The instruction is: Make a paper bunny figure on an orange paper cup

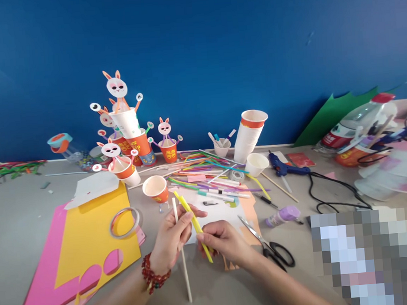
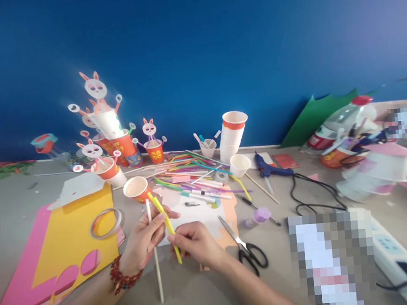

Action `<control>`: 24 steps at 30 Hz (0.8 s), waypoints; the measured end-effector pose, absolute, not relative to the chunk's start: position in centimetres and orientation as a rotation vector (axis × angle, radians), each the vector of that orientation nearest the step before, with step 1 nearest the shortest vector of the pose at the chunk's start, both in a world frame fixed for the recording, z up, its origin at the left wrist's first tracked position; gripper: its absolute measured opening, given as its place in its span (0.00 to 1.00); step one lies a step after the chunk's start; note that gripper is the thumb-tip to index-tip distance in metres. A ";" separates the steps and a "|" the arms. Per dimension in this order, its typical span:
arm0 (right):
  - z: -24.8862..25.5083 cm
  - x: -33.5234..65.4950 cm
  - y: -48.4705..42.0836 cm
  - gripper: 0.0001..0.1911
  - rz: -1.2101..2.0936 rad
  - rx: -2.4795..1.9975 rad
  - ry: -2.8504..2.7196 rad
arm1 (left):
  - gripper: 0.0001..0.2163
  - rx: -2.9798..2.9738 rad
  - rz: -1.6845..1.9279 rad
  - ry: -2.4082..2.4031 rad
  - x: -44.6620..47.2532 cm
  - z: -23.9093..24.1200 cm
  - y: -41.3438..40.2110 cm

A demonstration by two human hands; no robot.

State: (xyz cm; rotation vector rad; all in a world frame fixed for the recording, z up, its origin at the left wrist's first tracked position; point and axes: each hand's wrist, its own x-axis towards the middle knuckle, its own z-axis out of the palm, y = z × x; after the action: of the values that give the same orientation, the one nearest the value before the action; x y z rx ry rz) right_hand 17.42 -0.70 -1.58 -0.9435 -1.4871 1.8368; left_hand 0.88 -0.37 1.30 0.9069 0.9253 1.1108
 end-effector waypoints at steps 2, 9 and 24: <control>-1.7 17.3 -0.8 0.29 1.861 -0.918 -1.463 | 0.14 0.904 1.105 0.933 0.9 1.3 -0.4; -1.7 16.8 -1.4 0.32 1.756 -0.970 -1.506 | 0.14 0.941 1.056 0.952 0.9 1.3 -0.6; -0.4 30.2 -7.9 0.13 0.577 -1.908 -2.043 | 0.14 1.045 0.853 0.987 -0.2 1.3 0.4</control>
State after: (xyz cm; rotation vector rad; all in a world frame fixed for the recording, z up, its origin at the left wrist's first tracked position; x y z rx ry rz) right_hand 30.25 -7.91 -0.36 -1.9084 -2.0426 0.5768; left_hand -0.24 0.44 1.29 1.0454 0.9868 0.8528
